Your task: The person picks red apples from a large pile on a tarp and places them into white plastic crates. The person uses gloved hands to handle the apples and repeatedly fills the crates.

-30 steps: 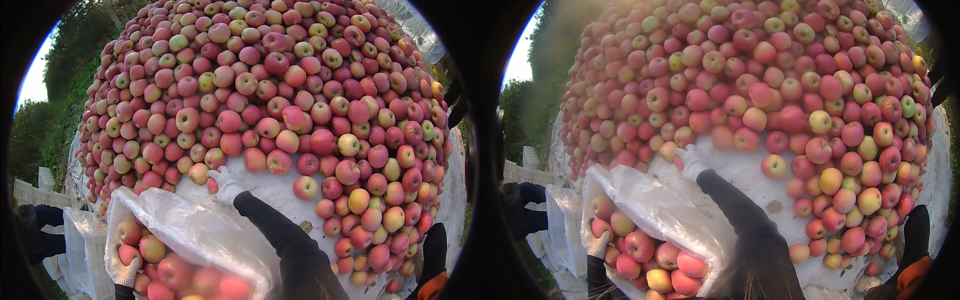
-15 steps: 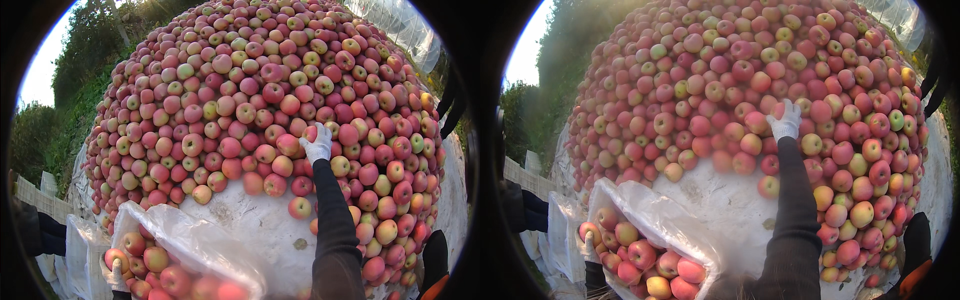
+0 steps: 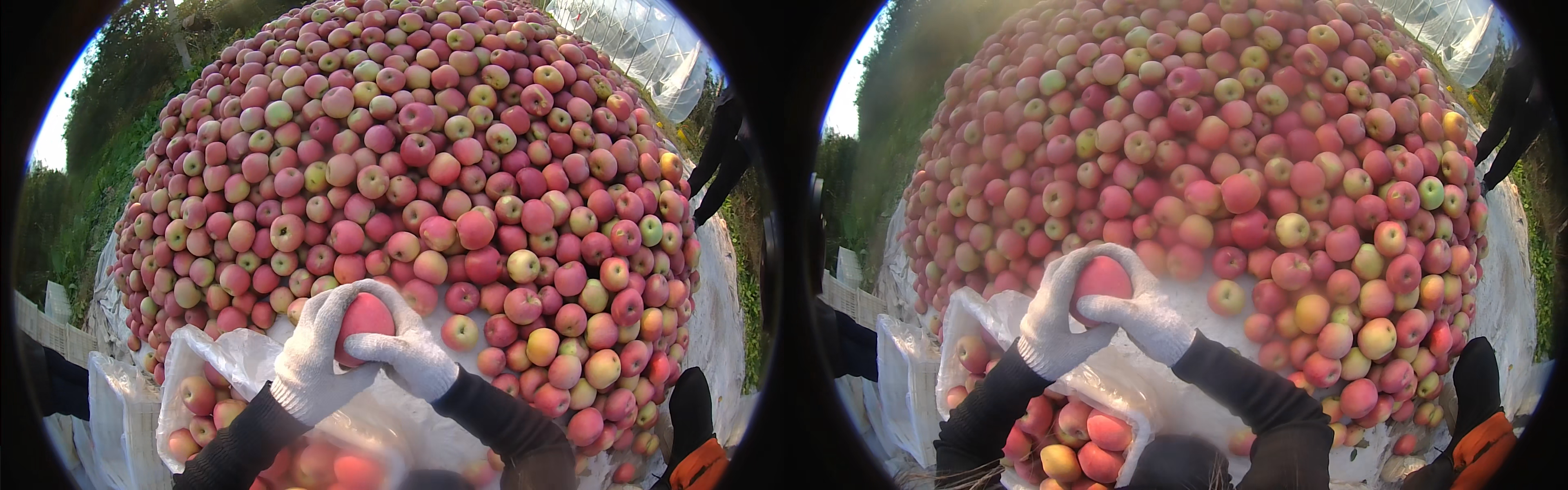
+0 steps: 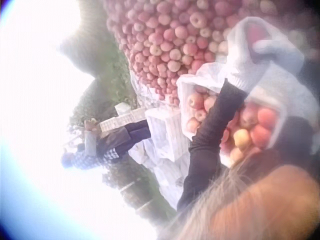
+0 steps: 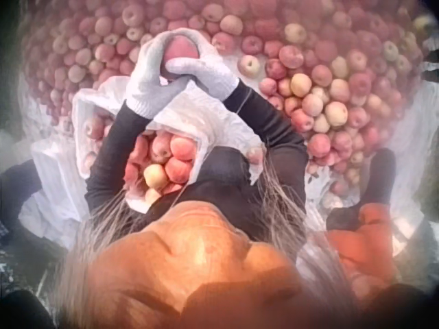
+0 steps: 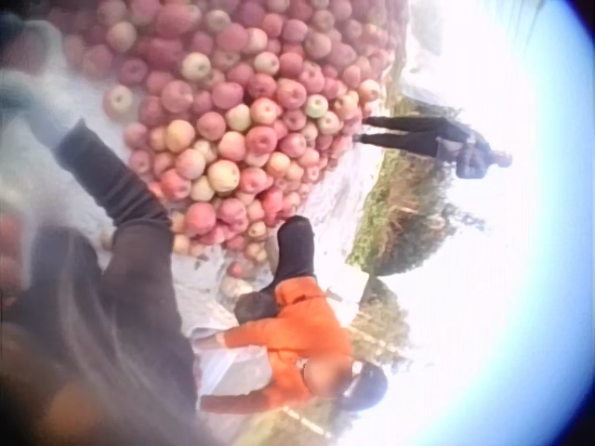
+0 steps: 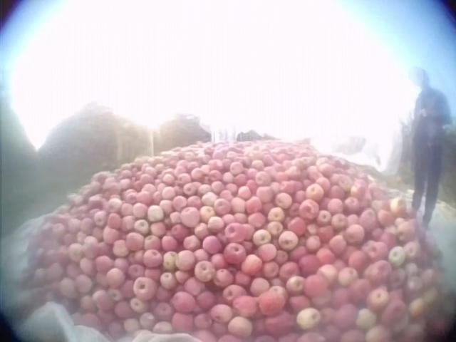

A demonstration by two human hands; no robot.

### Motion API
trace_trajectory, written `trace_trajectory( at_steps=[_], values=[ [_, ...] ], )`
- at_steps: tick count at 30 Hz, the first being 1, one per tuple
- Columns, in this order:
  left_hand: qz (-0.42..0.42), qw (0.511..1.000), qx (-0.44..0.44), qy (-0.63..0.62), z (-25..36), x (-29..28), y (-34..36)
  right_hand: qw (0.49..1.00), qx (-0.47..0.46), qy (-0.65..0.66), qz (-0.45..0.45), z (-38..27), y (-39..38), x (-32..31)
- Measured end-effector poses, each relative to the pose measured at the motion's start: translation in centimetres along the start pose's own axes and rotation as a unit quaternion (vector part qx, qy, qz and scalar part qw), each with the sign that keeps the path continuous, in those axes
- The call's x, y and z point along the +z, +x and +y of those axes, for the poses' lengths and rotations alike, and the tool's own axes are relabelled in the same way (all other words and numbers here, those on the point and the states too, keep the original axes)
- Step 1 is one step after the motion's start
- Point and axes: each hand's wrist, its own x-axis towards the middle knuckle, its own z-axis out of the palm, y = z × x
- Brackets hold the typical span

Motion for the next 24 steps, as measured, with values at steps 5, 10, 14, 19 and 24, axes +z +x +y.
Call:
trace_trajectory(
  at_steps=[5, 10, 14, 19, 24],
  values=[
    [0.055, 0.996, 0.013, 0.068, -0.9, -2.8, -2.4, 0.824, -0.167, -0.477, 0.257, -4.7, 2.2, -13.0],
    [0.154, 0.950, -0.131, 0.238, -5.5, -11.2, -15.1, 0.562, -0.076, -0.696, 0.441, -8.5, 5.1, -29.8],
    [0.242, 0.882, -0.366, 0.172, -7.6, -15.6, -24.5, 0.434, 0.030, -0.781, 0.448, -9.5, 4.4, -30.9],
    [0.100, 0.866, -0.386, 0.300, -8.5, -14.8, -27.3, 0.520, -0.270, -0.791, 0.178, -6.3, 6.6, -12.5],
    [0.025, 0.912, -0.258, 0.318, -13.4, -13.7, -22.9, 0.826, -0.075, -0.501, -0.247, 4.0, 5.6, 10.1]
  ],
)
